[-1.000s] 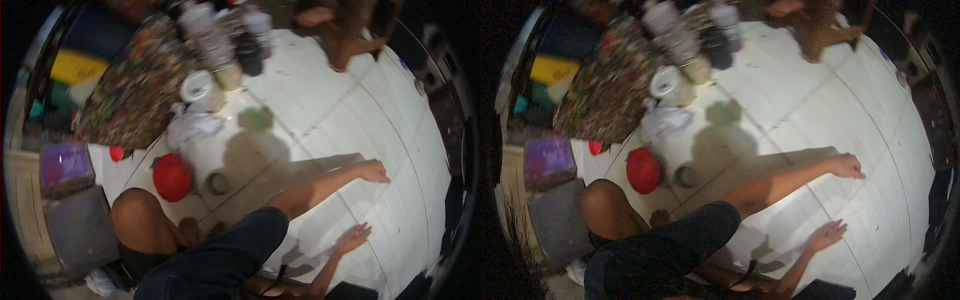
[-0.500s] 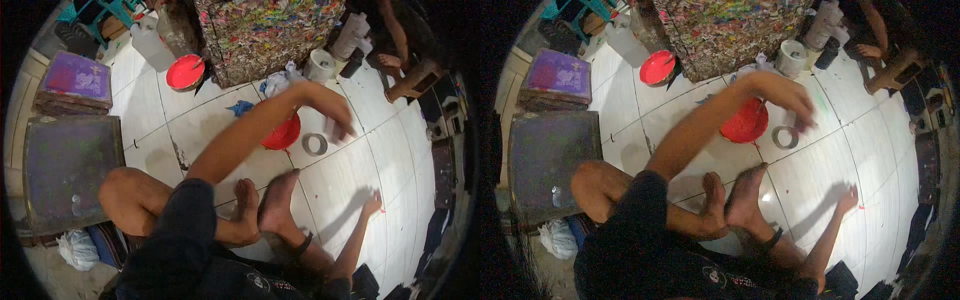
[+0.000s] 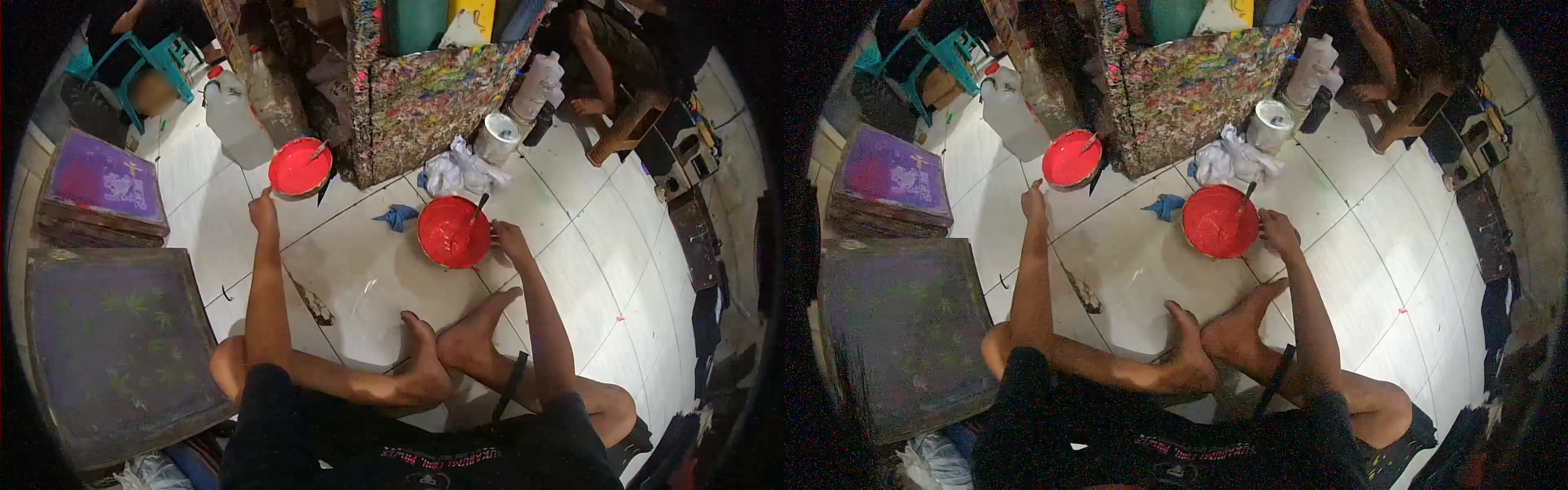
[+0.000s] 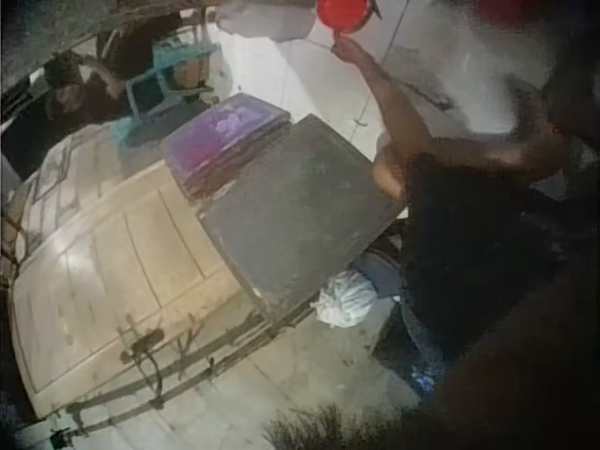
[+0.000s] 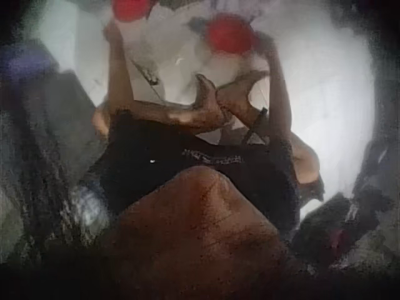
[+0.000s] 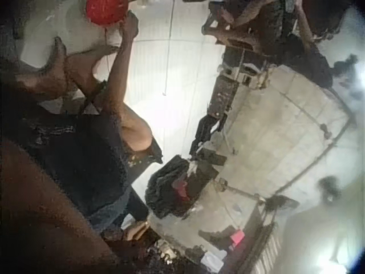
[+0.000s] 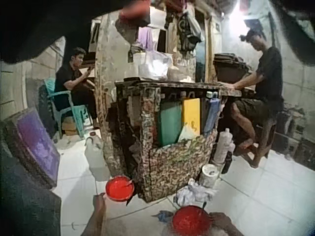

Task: The person mixes red ink in a bowl using a spoon, pours the ink into a plastic cup, and secures the cup with tape by hand.

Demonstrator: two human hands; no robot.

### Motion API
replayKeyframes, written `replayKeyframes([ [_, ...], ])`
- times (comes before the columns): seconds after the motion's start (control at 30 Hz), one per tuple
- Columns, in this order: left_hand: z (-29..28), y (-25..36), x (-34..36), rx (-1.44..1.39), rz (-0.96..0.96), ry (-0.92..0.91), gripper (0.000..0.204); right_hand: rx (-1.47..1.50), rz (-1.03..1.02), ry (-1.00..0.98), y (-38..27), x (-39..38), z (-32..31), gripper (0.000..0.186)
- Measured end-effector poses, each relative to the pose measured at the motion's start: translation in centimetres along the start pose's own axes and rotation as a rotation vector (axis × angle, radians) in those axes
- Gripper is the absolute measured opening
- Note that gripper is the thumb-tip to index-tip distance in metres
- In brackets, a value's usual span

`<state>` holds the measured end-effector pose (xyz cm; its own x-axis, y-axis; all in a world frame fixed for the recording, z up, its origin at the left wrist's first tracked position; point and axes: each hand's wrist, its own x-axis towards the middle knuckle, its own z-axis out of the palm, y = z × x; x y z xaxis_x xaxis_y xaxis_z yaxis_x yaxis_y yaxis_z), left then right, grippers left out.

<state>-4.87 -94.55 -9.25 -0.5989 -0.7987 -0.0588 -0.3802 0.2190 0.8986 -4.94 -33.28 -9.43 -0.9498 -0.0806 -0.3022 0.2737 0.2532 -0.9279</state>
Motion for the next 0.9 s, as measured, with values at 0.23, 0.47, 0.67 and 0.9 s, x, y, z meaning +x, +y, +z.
replayKeyframes([
  [0.23,2.3,-0.9,2.2,-0.619,-0.243,-0.228,0.044,-0.201,0.253,-0.196,-7.1,0.4,-1.4,0.033],
  [0.47,2.0,-0.1,5.1,-0.829,-0.233,-0.490,0.050,-0.553,0.015,-0.124,-7.3,1.1,-1.0,0.027],
  [0.67,-0.3,-2.2,9.0,-0.682,-0.078,-0.548,0.058,-0.424,0.113,0.052,-7.2,0.0,-3.5,0.022],
  [0.9,1.6,1.8,6.2,-0.156,-0.112,-0.498,0.052,-0.224,0.211,0.177,-3.5,-1.3,-13.1,0.027],
])
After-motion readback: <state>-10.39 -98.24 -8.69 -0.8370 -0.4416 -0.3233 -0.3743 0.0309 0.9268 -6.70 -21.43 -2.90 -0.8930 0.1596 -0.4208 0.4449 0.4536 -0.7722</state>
